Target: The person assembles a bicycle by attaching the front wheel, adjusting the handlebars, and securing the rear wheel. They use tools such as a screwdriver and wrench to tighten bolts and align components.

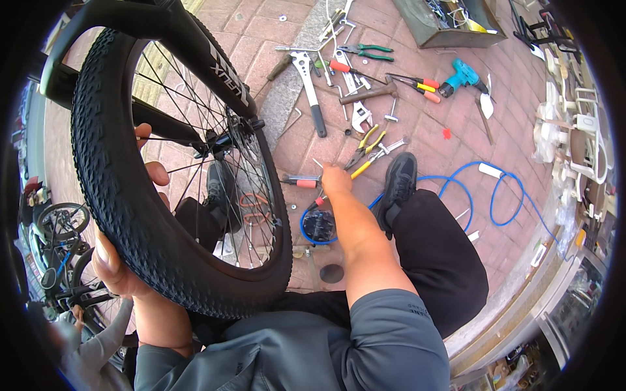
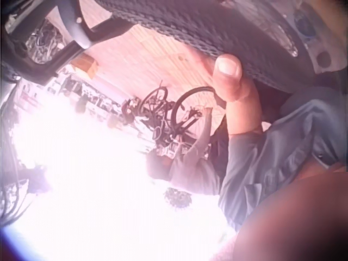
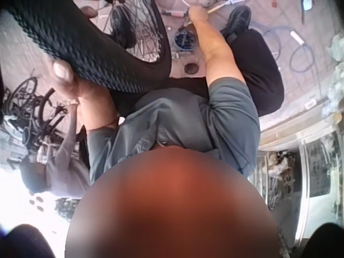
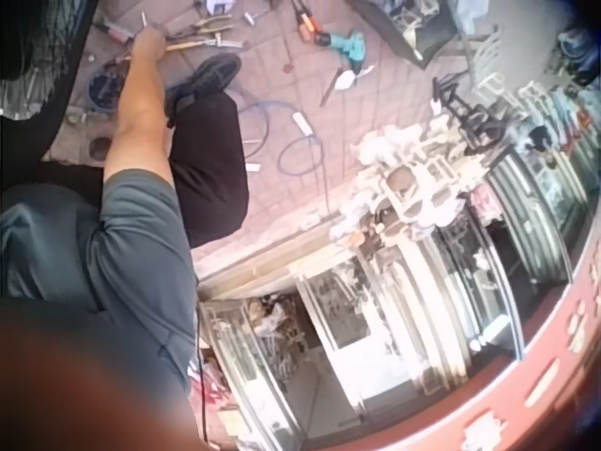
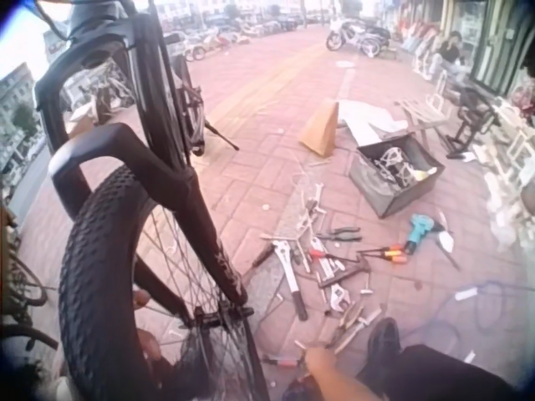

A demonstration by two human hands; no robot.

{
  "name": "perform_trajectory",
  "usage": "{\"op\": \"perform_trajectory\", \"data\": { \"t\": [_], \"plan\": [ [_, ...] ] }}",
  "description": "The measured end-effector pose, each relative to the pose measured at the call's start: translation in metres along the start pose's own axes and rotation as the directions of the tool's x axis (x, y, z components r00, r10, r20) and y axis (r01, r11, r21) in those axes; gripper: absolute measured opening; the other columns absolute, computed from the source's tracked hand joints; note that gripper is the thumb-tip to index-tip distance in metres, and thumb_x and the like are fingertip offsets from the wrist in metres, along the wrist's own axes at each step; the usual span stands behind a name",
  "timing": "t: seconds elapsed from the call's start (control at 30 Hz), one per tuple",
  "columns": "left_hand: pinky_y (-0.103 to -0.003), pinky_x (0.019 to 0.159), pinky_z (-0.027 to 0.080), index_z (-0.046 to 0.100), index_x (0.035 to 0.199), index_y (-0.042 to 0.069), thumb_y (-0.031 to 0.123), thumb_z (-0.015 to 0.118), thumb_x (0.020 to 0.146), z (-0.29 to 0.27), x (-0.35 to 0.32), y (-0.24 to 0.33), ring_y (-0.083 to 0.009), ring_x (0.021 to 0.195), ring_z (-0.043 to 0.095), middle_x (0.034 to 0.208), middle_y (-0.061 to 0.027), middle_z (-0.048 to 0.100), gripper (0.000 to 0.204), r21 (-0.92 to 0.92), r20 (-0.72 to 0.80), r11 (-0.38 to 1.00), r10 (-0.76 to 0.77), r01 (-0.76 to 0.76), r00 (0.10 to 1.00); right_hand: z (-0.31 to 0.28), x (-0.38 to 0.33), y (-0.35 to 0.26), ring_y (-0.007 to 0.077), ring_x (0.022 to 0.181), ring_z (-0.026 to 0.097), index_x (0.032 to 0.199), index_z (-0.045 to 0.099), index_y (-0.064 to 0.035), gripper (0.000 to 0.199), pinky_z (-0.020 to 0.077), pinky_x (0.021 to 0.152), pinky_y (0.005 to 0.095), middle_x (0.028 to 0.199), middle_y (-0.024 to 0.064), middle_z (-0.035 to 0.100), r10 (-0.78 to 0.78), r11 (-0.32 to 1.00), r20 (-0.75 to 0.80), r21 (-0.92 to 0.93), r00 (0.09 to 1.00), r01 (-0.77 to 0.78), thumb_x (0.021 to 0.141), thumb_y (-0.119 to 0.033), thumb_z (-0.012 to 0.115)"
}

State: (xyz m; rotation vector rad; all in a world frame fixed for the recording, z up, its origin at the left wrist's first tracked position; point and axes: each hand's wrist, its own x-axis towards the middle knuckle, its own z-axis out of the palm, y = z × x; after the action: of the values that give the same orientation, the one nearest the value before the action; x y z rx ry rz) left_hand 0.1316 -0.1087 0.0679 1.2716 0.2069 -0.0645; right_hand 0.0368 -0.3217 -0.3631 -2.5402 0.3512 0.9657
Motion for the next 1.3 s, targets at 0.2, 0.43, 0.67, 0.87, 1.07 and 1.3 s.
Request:
{"op": "perform_trajectory", "data": {
  "t": [0.2, 0.43, 0.67, 0.87, 1.07, 1.3],
  "plan": [
    [-0.025, 0.080, 0.055, 0.041, 0.146, -0.009, 0.064, 0.083, 0.062, -0.001, 0.002, 0.007, -0.0187, 0.101, 0.065, 0.144, -0.0239, 0.049, 0.119, 0.260, 0.026, 0.963, -0.076, 0.067, 0.997, 0.020, 0.018, 0.011, 0.0426, 0.101, 0.069, 0.111, 0.066, -0.0031, 0.025, 0.0556, 0.088, 0.0516, 0.116, 0.0235, 0.067, -0.221, 0.963, 0.084, -0.138, 0.972, 0.231, 0.091, -0.014, 0.055],
    [-0.020, 0.073, 0.057, 0.035, 0.148, -0.015, 0.055, 0.078, 0.075, -0.004, -0.003, -0.003, -0.0174, 0.096, 0.067, 0.147, -0.0348, 0.043, 0.110, 0.180, 0.047, 0.980, 0.081, -0.089, 0.996, 0.011, -0.006, 0.023, 0.0476, 0.093, 0.067, 0.106, 0.060, -0.0024, 0.020, 0.0532, 0.081, 0.0546, 0.093, 0.0250, 0.070, -0.224, 0.956, -0.047, 0.183, 0.973, 0.229, 0.087, -0.011, 0.063],
    [-0.022, 0.074, 0.053, 0.044, 0.143, -0.010, 0.046, 0.059, 0.088, -0.006, -0.001, 0.000, -0.0143, 0.091, 0.065, 0.123, -0.0223, 0.063, 0.080, 0.209, 0.146, 0.970, 0.094, -0.123, 0.985, 0.014, -0.052, 0.006, 0.0400, 0.108, 0.069, 0.117, 0.064, -0.0064, 0.025, 0.0552, 0.090, 0.0498, 0.113, 0.0223, 0.071, -0.180, 0.934, 0.399, -0.218, 0.899, 0.283, 0.095, -0.014, 0.057],
    [-0.043, 0.080, 0.064, 0.046, 0.139, -0.004, 0.019, 0.060, 0.091, -0.012, -0.002, 0.007, -0.0219, 0.094, 0.068, 0.111, -0.0141, 0.064, 0.055, -0.027, 0.317, 0.999, -0.010, 0.019, 0.948, -0.020, -0.063, 0.007, 0.0408, 0.106, 0.069, 0.120, 0.064, -0.0046, 0.028, 0.0556, 0.090, 0.0516, 0.111, 0.0234, 0.072, -0.163, 0.925, 0.335, -0.274, 0.928, 0.261, 0.093, -0.010, 0.056],
    [-0.024, 0.074, 0.048, 0.048, 0.139, -0.008, 0.027, 0.073, 0.086, -0.016, 0.009, -0.003, -0.0109, 0.092, 0.063, 0.110, -0.0077, 0.066, 0.068, 0.057, 0.244, 0.993, 0.083, -0.100, 0.966, -0.184, -0.070, 0.040, 0.0440, 0.101, 0.068, 0.109, 0.066, -0.0044, 0.024, 0.0545, 0.086, 0.0514, 0.104, 0.0249, 0.071, -0.339, 0.905, -0.076, -0.299, 0.938, 0.303, 0.086, -0.006, 0.061],
    [-0.031, 0.092, 0.051, 0.055, 0.132, -0.010, 0.031, 0.076, 0.086, -0.019, 0.009, -0.010, -0.0187, 0.103, 0.064, 0.115, -0.0151, 0.067, 0.066, 0.101, 0.216, 0.978, 0.159, -0.184, 0.963, -0.354, -0.181, 0.118, 0.0486, 0.095, 0.065, 0.111, 0.063, -0.0098, 0.026, 0.0505, 0.078, 0.0538, 0.097, 0.0269, 0.068, -0.311, 0.944, -0.540, -0.268, 0.782, 0.191, 0.088, -0.002, 0.055]
  ]
}}
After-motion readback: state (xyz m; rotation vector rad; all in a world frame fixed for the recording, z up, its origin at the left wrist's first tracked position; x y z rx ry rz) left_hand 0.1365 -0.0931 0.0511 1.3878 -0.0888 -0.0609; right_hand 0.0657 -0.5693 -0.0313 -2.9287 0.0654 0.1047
